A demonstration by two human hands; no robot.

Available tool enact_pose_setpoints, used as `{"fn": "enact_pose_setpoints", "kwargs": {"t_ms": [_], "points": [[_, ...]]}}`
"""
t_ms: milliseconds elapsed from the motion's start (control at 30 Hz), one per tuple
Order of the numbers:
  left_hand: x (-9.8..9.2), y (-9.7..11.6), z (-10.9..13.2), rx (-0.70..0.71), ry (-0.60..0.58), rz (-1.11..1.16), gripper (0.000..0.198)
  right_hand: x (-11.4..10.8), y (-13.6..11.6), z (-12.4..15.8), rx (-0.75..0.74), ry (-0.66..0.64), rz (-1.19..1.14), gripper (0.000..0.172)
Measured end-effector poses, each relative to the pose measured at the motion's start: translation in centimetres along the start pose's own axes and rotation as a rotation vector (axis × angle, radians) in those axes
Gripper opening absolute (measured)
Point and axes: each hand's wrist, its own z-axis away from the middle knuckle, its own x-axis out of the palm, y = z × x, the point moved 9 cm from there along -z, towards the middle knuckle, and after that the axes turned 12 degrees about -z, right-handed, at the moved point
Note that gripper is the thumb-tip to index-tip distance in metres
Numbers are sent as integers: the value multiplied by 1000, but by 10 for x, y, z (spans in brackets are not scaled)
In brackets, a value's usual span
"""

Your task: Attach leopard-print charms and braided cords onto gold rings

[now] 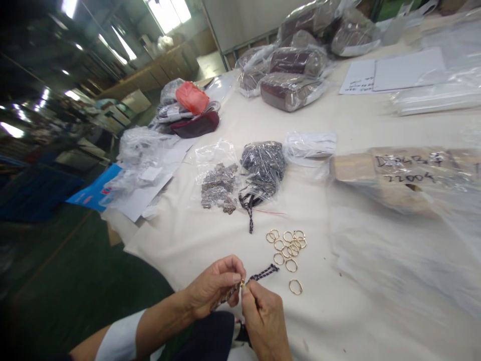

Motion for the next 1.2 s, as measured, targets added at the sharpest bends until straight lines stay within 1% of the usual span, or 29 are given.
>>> {"fn": "enact_pose_setpoints", "kwargs": {"t_ms": [167,300,433,500,567,633,700,800,833,900,967,1000,1067,1133,1167,1200], "points": [[-2,0,1,-55,45,-71,27,-2,10,1,36,8,31,41],[-4,1,2,-73,72,-148,33,-6,10,3,32,23,61,41],[-1,6,2,-5,19,-225,36,-8,6,4,23,43,74,41],[-1,10,3,33,7,-302,34,-11,3,6,36,98,66,41],[-3,15,4,69,22,-412,31,-14,0,7,41,157,53,40],[-4,23,5,127,45,-533,27,-15,-4,8,30,185,44,40],[-1,34,7,221,51,-667,21,-15,-6,9,18,193,54,40],[12,52,14,439,24,-936,11,-14,-7,11,20,188,77,40],[18,56,16,504,1,-1038,10,-13,-6,12,28,180,79,40],[28,55,18,580,-70,-1229,13,-10,-6,12,36,152,71,40],[33,48,16,586,-150,-1356,15,-8,-4,12,55,116,24,40],[34,44,15,574,-181,-1377,15,-8,-1,13,93,101,-25,41],[35,41,13,538,-205,-1329,14,-12,10,20,217,95,-168,45],[38,40,14,519,-191,-1209,26,-24,17,34,302,132,-322,50],[39,38,15,506,-184,-1147,33,-35,15,43,290,166,-374,50],[39,35,15,500,-176,-1088,39,-51,9,52,239,212,-401,50]]}}
